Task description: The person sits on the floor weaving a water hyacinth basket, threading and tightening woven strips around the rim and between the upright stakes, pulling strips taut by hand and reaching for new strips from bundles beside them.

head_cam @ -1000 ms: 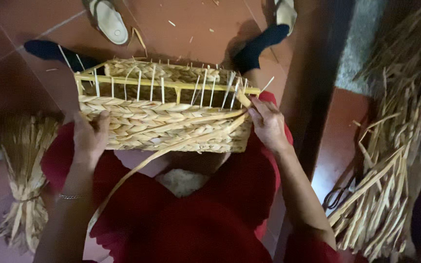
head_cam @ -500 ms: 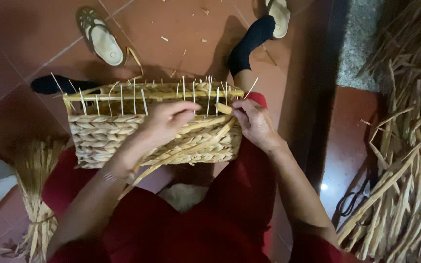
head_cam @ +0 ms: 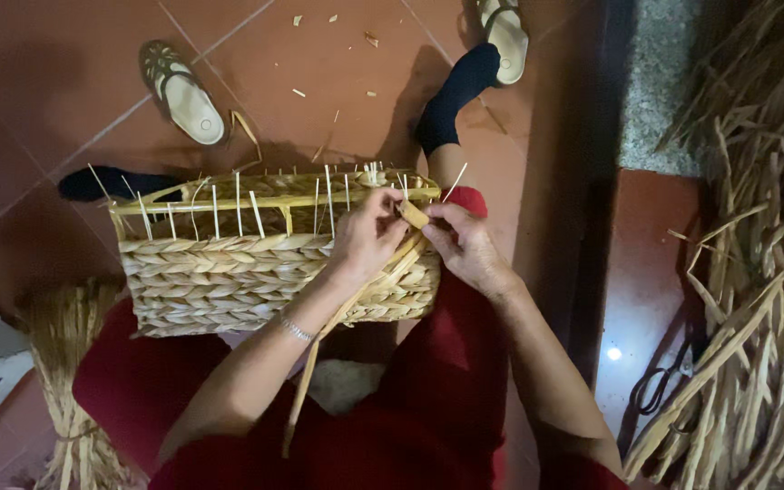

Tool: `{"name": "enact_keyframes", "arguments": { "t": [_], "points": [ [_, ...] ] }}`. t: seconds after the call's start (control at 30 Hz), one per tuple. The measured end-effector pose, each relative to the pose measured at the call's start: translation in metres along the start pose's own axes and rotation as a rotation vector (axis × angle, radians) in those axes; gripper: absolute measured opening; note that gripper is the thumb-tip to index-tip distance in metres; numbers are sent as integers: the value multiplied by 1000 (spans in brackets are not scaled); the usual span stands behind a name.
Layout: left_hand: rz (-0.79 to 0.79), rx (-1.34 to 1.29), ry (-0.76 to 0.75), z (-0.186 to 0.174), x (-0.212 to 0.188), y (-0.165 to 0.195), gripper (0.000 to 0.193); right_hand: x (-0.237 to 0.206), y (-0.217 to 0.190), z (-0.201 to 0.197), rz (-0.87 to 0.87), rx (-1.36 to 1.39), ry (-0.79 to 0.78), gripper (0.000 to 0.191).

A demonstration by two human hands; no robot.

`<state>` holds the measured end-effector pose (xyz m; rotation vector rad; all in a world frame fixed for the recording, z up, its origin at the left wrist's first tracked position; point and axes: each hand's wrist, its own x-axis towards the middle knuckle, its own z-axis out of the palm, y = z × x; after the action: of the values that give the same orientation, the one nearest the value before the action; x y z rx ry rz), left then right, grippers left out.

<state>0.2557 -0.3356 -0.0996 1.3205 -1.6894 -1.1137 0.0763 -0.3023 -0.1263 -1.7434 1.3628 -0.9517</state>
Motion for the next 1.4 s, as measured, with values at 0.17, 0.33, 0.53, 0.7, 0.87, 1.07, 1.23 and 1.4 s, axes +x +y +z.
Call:
{"name": "enact_keyframes", "arguments": {
  "t": [0.17,0.33,0.53,0.7,0.87,1.07,1.23,1.4],
  "points": [
    [103,59,61,7,-17,-3,13,-8,2,6,79,107,65,23],
    [90,83,101,15,-17,2,9,-12,-8,15,-81,-247,230,18],
    [201,120,157,16,-14,2,7,-12,-15,24,-258,-402,280,23],
    [208,91,182,21,-9,2,8,-15,-9,23,-181,-367,234,20],
    [167,31,102,15,-8,4,6,-13,-6,11,-49,-232,202,14],
    [-286,229,-264,-2,-4,11,15,-7,-11,-1,142,328,29,20],
    [-41,476,-212,6,9,9,12,-7,-8,-1,142,167,35,13],
    [-37,58,-110,6,-17,-10,11,-4,-2,7,83,192,103,11]
  ]
}}
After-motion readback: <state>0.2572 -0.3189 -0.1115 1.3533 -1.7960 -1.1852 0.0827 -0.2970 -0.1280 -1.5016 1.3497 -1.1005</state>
